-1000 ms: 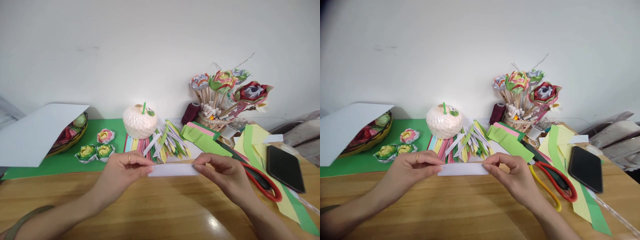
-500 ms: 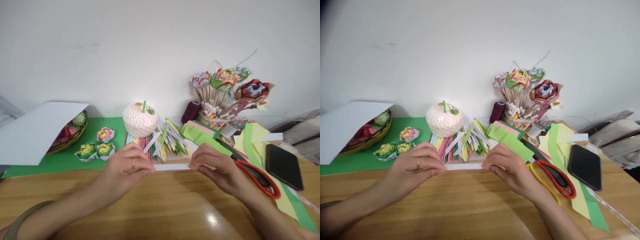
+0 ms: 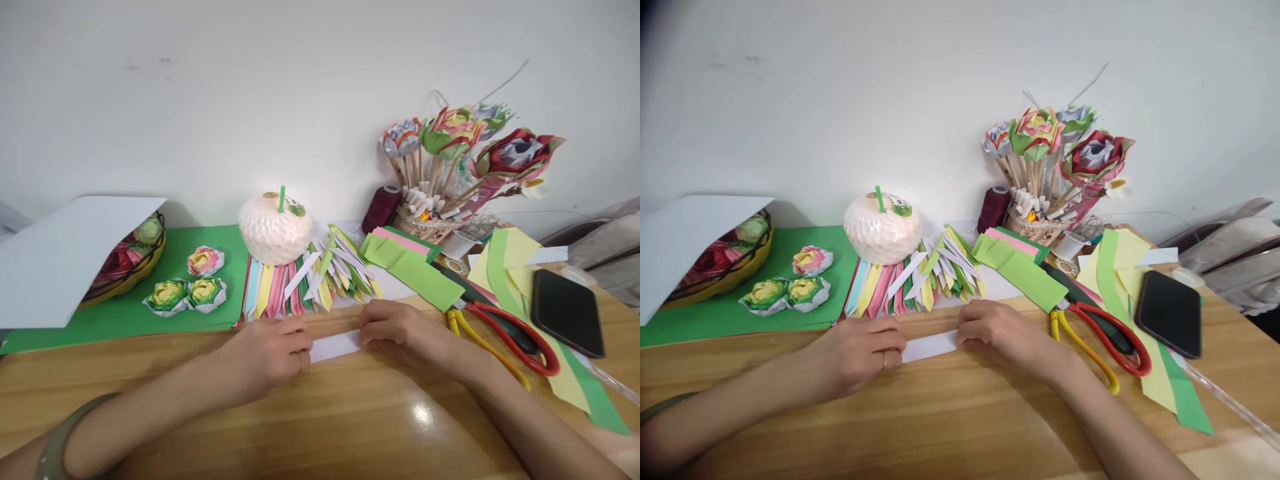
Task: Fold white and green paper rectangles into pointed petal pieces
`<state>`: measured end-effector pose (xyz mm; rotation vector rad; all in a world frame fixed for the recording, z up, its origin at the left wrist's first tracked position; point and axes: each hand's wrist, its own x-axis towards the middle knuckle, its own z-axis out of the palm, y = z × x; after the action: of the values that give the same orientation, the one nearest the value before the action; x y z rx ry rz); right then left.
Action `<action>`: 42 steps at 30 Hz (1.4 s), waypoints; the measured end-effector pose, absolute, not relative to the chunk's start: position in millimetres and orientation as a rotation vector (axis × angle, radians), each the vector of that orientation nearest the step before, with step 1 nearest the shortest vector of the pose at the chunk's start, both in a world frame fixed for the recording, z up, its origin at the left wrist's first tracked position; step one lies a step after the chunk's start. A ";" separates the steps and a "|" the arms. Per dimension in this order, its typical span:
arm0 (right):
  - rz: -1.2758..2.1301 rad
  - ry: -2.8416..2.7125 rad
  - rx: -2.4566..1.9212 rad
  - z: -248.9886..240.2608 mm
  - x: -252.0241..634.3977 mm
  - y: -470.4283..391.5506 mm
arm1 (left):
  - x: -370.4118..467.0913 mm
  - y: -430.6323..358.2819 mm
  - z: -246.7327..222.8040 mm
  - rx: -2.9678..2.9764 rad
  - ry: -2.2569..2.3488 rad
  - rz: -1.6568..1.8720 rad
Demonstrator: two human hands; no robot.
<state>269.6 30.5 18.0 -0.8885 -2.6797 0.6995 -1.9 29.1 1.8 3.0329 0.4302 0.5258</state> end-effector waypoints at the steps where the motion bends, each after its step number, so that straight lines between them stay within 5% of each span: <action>1: 0.707 -2.670 -0.884 18.3 269.6 30.8 | -1.7 29.9 2.9 3.013 0.421 0.511; 9: 0.687 -2.699 -0.938 24.4 270.0 25.8 | 1.2 31.2 14.4 2.859 0.486 0.366; 16: 0.562 -2.669 -1.074 19.6 257.8 21.7 | 9.7 29.9 -10.9 3.106 0.563 0.618; 21: 0.630 -2.677 -1.076 16.6 258.4 23.9 | 16.9 23.6 -18.5 2.918 0.936 0.591; 31: 0.659 -2.635 -1.114 14.8 256.1 23.6 | 1.0 31.9 -11.2 3.153 0.397 0.351; 42: 0.118 -2.647 -1.098 5.7 255.2 -13.6 | -2.6 35.5 -18.8 2.992 0.457 0.194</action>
<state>255.2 -13.6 5.7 -1.0982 -2.6467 0.1177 -2.6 35.5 -18.8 2.9923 0.4568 0.1942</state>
